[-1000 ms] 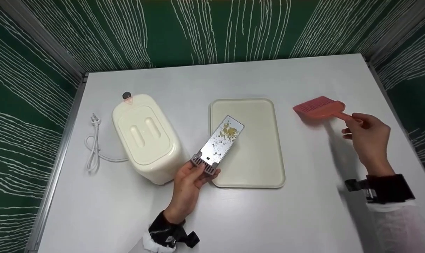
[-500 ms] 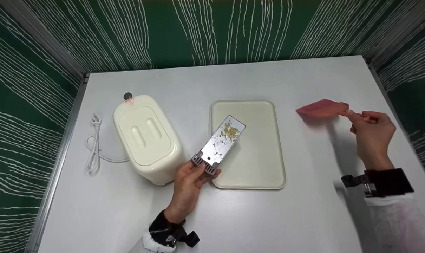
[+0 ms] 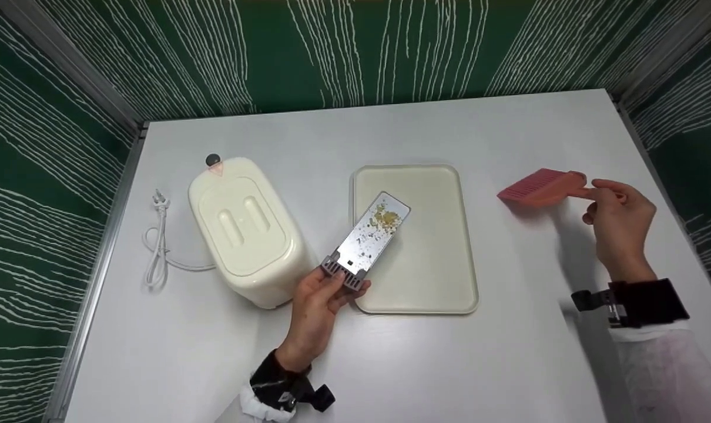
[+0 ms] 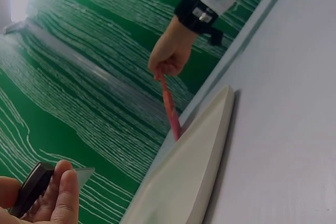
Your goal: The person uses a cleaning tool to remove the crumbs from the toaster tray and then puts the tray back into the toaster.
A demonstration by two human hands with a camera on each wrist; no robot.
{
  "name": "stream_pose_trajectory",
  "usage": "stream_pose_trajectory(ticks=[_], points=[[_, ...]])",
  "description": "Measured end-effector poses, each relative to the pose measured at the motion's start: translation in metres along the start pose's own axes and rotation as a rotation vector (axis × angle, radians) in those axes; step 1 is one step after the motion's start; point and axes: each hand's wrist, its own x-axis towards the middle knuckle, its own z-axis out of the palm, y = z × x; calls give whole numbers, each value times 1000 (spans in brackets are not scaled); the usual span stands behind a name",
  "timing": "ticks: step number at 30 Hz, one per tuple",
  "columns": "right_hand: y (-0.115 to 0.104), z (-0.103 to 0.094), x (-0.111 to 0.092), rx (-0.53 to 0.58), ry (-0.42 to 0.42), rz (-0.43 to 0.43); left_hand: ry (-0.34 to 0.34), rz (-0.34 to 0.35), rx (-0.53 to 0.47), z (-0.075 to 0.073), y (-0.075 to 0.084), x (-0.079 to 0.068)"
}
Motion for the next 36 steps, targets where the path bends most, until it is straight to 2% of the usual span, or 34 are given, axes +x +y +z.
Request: stream_pose_trajectory(ticks=[2, 5, 14, 18, 24, 27, 30, 36], points=[[1, -2, -2, -24, -7, -17, -6, 4, 0, 0, -1, 1], [2, -4, -3, 0, 7, -18, -8, 9, -4, 1, -2, 2], [2, -2, -3, 41, 97, 62, -6, 17, 9, 1, -1, 6], [2, -1, -3, 139, 124, 84, -2, 17, 3, 0, -1, 9], [4, -2, -2, 358, 102, 154, 24, 31, -31, 3, -1, 12], [5, -3, -2, 394, 90, 151, 34, 45, -38, 6, -1, 14], [6, -3, -4, 305, 81, 115, 45, 56, -39, 8, -1, 15], [11, -5, -9, -45, 43, -21, 52, 79, -34, 10, -2, 19]])
